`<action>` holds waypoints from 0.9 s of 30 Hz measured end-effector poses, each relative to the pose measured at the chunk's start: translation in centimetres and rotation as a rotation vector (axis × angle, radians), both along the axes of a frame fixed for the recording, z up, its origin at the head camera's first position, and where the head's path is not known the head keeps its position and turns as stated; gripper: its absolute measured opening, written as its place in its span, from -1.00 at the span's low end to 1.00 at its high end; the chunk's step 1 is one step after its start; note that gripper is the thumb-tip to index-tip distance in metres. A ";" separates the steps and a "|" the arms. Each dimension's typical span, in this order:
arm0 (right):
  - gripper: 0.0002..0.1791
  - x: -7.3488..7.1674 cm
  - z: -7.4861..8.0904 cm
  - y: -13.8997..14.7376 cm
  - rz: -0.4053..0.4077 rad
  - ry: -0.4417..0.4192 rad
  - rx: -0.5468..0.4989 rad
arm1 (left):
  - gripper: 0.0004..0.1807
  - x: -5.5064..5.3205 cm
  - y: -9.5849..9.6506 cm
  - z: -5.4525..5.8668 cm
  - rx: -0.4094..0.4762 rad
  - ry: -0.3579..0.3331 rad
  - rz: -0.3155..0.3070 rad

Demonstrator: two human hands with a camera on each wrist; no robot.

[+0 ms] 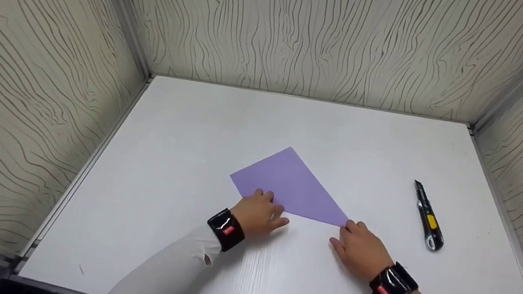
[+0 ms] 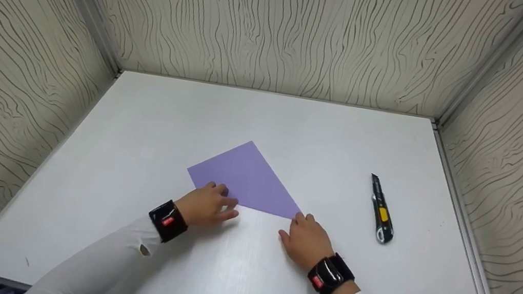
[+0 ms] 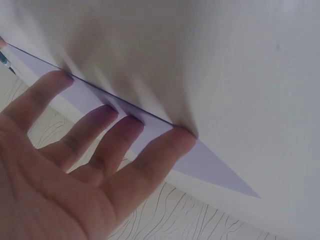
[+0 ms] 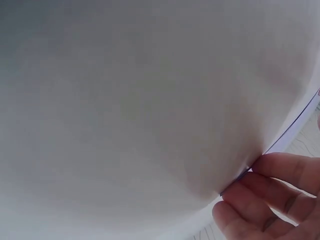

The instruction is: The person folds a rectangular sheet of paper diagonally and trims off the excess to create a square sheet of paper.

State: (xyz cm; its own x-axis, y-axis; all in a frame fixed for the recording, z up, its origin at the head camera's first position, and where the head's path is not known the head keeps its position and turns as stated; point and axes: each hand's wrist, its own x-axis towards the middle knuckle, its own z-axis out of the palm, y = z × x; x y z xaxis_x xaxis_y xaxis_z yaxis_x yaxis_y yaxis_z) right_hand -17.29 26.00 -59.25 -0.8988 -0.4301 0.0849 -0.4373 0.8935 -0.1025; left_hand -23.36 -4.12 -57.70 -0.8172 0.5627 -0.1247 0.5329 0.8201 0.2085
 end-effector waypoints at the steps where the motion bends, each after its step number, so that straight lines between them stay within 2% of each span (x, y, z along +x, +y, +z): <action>1: -0.56 0.0 0.0 -0.1 0.000 0.006 0.004 | -0.44 -0.1 0.0 0.0 -0.001 -0.003 -0.003; 10: -0.52 0.5 0.2 -1.4 0.006 0.078 0.058 | -0.45 -2.0 -0.6 -0.6 0.018 -0.025 -0.036; 14: -0.51 0.6 0.0 -1.9 0.004 0.089 0.056 | -0.44 -2.6 -0.4 -0.7 0.032 -0.040 -0.011; 21: -0.50 0.4 -0.5 -2.5 0.002 0.182 0.047 | -0.41 -3.1 0.4 -0.7 0.002 -0.024 0.029; 24: -0.49 0.6 -0.4 -2.8 0.019 0.184 0.056 | -0.39 -3.2 0.8 -0.9 -0.018 -0.002 0.047; 27: -0.52 0.8 -0.1 -3.2 0.061 0.148 0.040 | -0.33 -3.4 1.2 -1.1 -0.027 0.026 0.080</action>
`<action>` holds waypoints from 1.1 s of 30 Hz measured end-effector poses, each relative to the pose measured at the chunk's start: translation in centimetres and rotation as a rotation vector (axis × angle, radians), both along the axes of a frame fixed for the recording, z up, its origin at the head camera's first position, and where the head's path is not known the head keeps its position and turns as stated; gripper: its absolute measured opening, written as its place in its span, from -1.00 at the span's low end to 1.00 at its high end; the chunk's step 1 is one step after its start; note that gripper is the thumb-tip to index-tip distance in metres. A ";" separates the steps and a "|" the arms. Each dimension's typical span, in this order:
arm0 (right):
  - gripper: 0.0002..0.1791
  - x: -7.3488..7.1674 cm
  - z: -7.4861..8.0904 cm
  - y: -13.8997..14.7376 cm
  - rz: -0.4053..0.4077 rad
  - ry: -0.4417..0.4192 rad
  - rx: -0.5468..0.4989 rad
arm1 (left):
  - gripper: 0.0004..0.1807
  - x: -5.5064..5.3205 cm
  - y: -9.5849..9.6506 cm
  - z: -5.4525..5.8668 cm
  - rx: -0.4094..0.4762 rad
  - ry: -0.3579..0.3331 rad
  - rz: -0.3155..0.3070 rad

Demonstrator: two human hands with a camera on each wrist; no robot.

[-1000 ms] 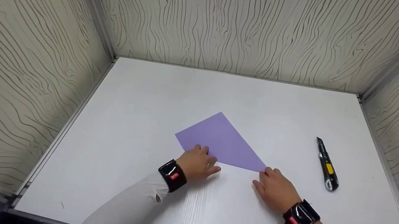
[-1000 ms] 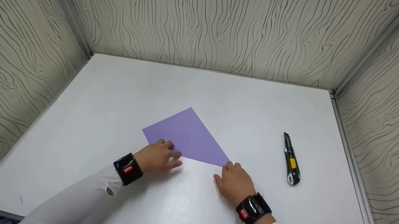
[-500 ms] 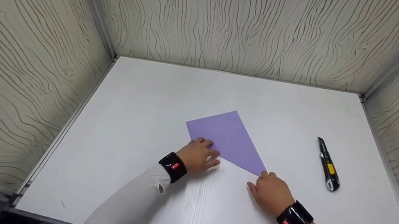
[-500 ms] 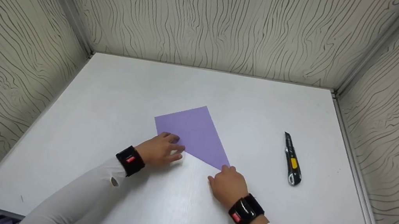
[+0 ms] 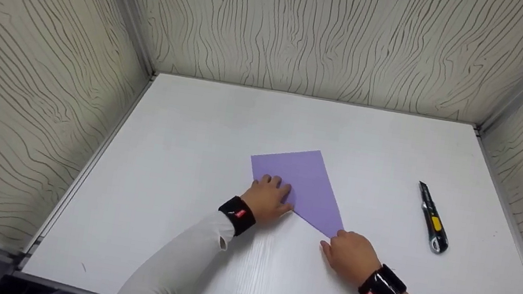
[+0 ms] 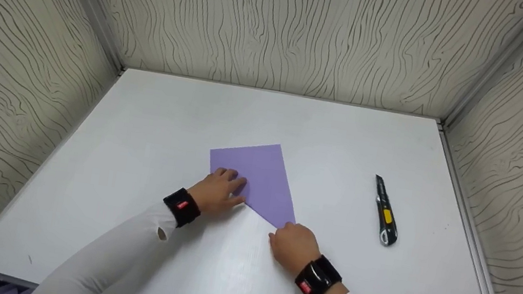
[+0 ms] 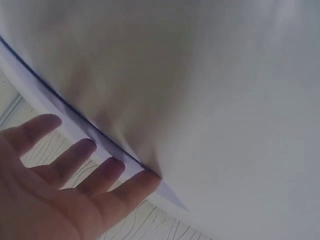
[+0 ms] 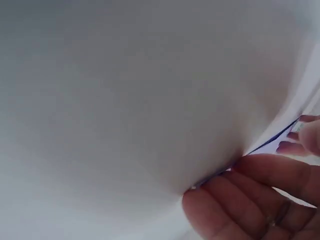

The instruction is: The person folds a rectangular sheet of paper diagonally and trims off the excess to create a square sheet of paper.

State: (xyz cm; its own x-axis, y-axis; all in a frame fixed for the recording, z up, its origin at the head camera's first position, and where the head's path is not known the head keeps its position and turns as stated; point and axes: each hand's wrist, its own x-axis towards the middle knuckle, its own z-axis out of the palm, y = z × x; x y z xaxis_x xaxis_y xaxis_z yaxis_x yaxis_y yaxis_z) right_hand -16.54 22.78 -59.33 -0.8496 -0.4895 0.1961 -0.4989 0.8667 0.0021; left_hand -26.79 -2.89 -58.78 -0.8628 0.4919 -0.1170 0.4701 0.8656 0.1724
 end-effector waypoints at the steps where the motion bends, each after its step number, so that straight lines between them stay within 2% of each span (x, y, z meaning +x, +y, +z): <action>1: -0.54 0.0 0.2 -0.1 0.016 -0.026 -0.017 | -0.30 -0.1 0.2 0.0 -0.008 0.009 0.011; 4: -0.60 -0.5 0.7 -0.2 0.078 -0.145 -0.105 | -0.22 -0.4 0.8 -0.2 -0.039 0.043 0.034; 8: -0.66 -2.5 1.4 0.1 0.138 -0.320 -0.241 | -0.18 -0.6 1.6 -0.5 -0.087 0.072 0.021; 10: -0.72 -3.9 1.7 0.4 0.137 -0.349 -0.286 | -0.18 -0.7 2.0 -0.7 -0.102 0.077 0.000; 13: -0.85 -5.9 2.0 0.6 0.078 -0.334 -0.326 | -0.18 -0.6 2.3 -0.9 -0.108 0.080 -0.029; 18: -0.57 -9.0 2.0 0.8 -0.011 -0.321 -0.363 | -0.17 -0.4 2.6 -1.3 -0.137 0.097 -0.046; 22: -0.26 -10.8 1.6 0.9 -0.047 -0.345 -0.330 | -0.18 -0.4 2.7 -1.3 -0.126 0.097 -0.055; 27: 0.03 -12.3 0.8 1.0 -0.097 -0.437 -0.251 | -0.18 -0.7 2.9 -1.0 -0.117 0.095 -0.067; 33: 0.14 -13.5 -0.2 1.0 -0.104 -0.449 -0.212 | -0.15 -0.7 2.9 -0.9 -0.141 0.103 -0.078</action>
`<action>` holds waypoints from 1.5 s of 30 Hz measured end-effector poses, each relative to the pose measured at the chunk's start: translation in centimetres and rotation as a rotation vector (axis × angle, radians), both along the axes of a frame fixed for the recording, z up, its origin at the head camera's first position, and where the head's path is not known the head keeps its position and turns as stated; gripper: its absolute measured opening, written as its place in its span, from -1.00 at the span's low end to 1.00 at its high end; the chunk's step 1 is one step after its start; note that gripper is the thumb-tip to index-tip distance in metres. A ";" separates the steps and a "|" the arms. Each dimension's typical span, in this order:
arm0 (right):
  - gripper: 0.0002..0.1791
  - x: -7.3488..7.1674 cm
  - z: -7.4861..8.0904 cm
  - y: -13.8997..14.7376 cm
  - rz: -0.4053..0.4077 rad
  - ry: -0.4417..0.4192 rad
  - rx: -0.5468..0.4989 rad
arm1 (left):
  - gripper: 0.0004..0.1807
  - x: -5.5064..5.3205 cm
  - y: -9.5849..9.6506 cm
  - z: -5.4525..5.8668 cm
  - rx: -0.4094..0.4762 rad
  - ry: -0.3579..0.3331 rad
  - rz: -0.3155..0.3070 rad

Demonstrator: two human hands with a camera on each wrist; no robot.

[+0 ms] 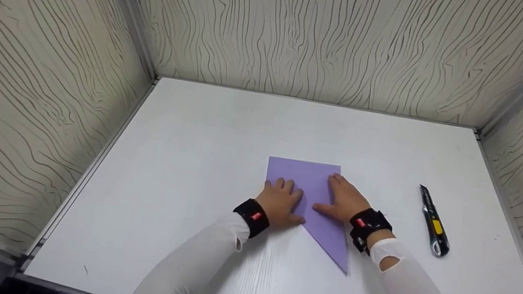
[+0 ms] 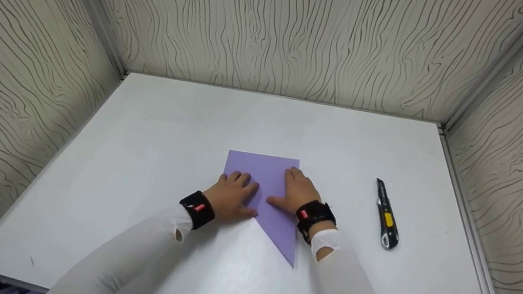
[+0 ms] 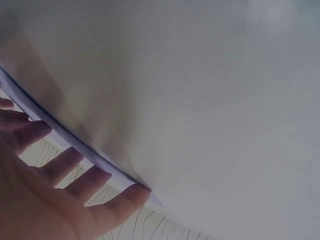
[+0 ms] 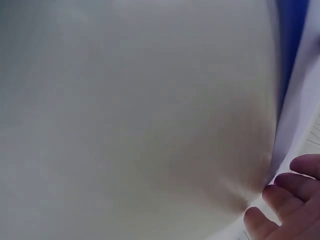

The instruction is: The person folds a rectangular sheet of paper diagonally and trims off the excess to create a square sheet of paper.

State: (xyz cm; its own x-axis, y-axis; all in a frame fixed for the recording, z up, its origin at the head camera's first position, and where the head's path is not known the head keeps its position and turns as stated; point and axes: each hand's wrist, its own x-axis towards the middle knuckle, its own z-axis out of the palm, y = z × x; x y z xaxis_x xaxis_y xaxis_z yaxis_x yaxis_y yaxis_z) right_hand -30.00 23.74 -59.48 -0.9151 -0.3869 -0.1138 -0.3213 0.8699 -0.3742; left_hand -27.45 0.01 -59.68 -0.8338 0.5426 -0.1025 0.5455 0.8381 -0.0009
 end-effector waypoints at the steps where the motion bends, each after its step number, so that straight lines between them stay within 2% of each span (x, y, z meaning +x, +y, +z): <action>1: 0.14 -0.2 -0.1 0.0 0.001 -0.001 0.001 | -0.14 0.1 0.0 0.1 0.000 0.003 -0.001; 6: 0.16 -0.9 -0.3 -0.3 0.011 -0.005 0.035 | -0.12 0.3 0.1 0.3 0.004 0.008 0.003; 13: 0.10 -0.7 0.4 -1.0 0.017 -0.005 0.029 | -0.05 0.3 0.1 0.0 -0.007 0.013 0.025; 17: 0.01 -0.6 0.8 -1.4 0.003 -0.029 -0.046 | -0.07 0.3 0.1 -0.1 -0.015 0.019 0.025; 21: -0.16 -0.4 1.1 -1.7 -0.037 -0.017 -0.142 | -0.09 0.3 0.1 -0.2 0.009 0.030 0.033; 25: -0.37 -0.3 1.3 -1.7 -0.095 0.001 -0.281 | -0.16 -0.3 -0.3 -0.5 0.093 0.051 0.068; 28: -0.44 -0.2 1.6 -1.5 -0.141 -0.004 -0.388 | -0.24 -1.0 -1.0 -0.3 0.231 0.069 0.137; 30: -0.46 -0.1 1.9 -1.2 -0.160 -0.011 -0.442 | -0.25 -1.6 -1.6 0.1 0.352 0.070 0.212; 33: -0.45 0.1 2.3 -0.9 -0.177 -0.034 -0.497 | -0.18 -2.4 -2.7 0.5 0.582 0.017 0.334; 35: -0.44 0.4 2.6 -0.6 -0.175 -0.048 -0.524 | -0.08 -2.8 -3.4 0.9 0.741 -0.065 0.400; 38: -0.42 0.8 3.1 -0.4 -0.175 -0.065 -0.567 | 0.06 -3.1 -4.3 1.4 0.975 -0.264 0.471; 41: -0.41 1.2 3.8 -0.1 -0.174 -0.083 -0.615 | 0.14 -3.2 -4.7 1.8 1.131 -0.441 0.527; 43: -0.40 1.5 4.3 0.0 -0.185 -0.097 -0.650 | 0.11 -3.3 -4.7 2.1 1.223 -0.527 0.547; 45: -0.40 1.7 4.8 0.2 -0.186 -0.108 -0.679 | -0.05 -3.4 -4.6 2.3 1.317 -0.600 0.540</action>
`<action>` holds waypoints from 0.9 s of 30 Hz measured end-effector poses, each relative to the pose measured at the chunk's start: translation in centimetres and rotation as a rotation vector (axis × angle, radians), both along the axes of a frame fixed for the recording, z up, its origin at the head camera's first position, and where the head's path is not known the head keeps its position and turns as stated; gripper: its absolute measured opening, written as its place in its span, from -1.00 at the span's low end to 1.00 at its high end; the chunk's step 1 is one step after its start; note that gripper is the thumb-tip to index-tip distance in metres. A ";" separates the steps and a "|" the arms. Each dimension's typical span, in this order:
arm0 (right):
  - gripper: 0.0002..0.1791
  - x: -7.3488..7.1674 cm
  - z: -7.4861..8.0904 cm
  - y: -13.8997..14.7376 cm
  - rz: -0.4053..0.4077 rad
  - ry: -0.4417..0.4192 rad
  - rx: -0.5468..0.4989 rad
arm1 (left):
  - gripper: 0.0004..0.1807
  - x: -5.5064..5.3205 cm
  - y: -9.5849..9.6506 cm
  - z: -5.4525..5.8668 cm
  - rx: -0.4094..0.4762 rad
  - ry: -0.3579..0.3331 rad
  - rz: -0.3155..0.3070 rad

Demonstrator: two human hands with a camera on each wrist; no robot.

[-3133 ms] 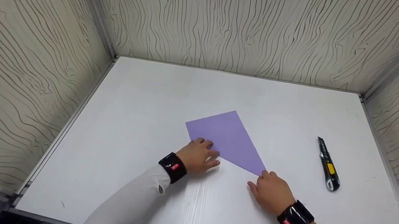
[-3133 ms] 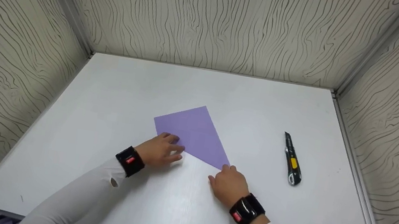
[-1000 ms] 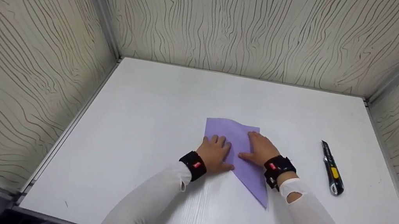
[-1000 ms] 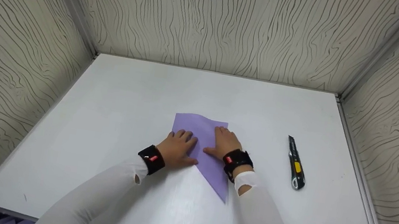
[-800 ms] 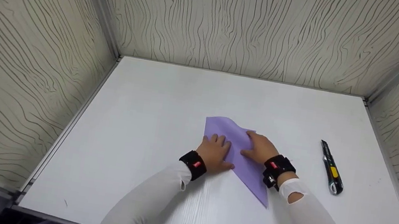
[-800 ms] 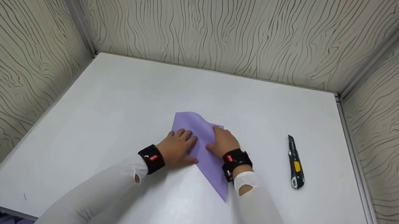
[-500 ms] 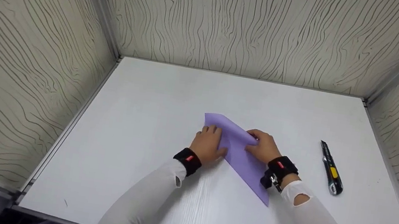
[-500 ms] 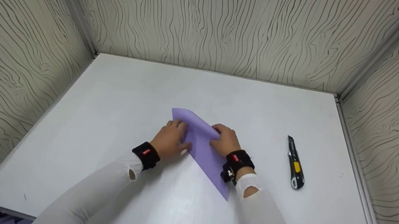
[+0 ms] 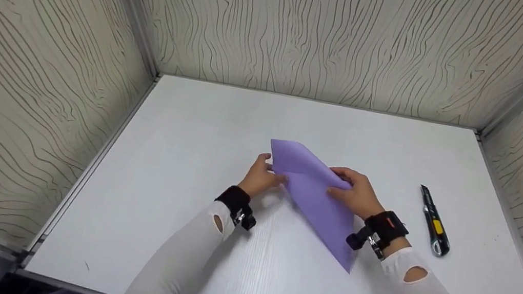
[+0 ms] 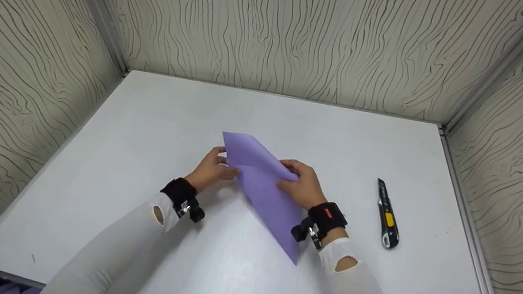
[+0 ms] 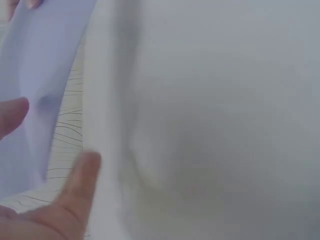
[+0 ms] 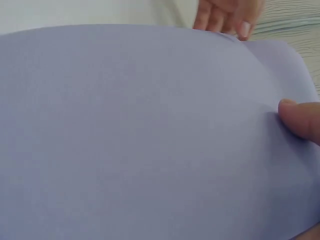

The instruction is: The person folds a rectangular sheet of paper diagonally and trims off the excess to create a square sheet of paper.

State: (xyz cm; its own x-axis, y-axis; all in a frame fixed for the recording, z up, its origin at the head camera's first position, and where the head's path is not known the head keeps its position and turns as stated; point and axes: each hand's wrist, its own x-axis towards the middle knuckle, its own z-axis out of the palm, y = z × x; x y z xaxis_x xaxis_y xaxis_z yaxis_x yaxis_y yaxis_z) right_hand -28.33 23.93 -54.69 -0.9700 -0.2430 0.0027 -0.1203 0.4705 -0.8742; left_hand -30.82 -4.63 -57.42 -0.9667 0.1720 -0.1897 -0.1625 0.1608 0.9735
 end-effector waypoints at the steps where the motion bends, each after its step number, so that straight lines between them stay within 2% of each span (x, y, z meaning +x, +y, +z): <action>1: -0.39 0.1 0.2 0.1 0.000 -0.003 -0.013 | -0.16 0.0 0.0 0.0 0.058 -0.010 -0.007; 3: -0.38 0.3 0.5 0.4 -0.005 -0.010 -0.047 | -0.43 -0.1 0.1 0.1 0.187 -0.033 -0.027; 6: -0.37 0.6 0.8 0.9 -0.003 -0.008 -0.073 | -0.70 -0.1 -0.1 0.3 0.297 -0.031 -0.062; 8: -0.36 0.7 0.9 1.3 -0.005 -0.005 -0.091 | -0.73 0.0 -0.4 0.6 0.316 -0.014 -0.081; 12: -0.26 0.7 1.1 2.1 -0.025 -0.021 -0.095 | -0.67 0.1 -1.0 1.1 0.308 0.038 -0.108; 16: 0.06 0.3 1.4 2.8 -0.078 -0.143 -0.118 | -0.64 0.2 -1.4 1.4 0.304 0.062 -0.111; 18: 0.11 0.2 1.4 3.1 -0.085 -0.212 -0.142 | -0.64 0.2 -1.5 1.5 0.307 0.063 -0.108; 21: -0.06 0.1 1.2 3.4 -0.063 -0.275 -0.214 | -0.64 0.3 -1.5 1.5 0.308 0.066 -0.108; 24: -0.31 0.3 1.0 3.7 -0.002 -0.293 -0.321 | -0.63 0.5 -1.5 1.6 0.315 0.074 -0.108; 27: -0.40 0.4 1.0 3.8 0.035 -0.313 -0.419 | -0.64 0.6 -1.5 1.7 0.328 0.071 -0.112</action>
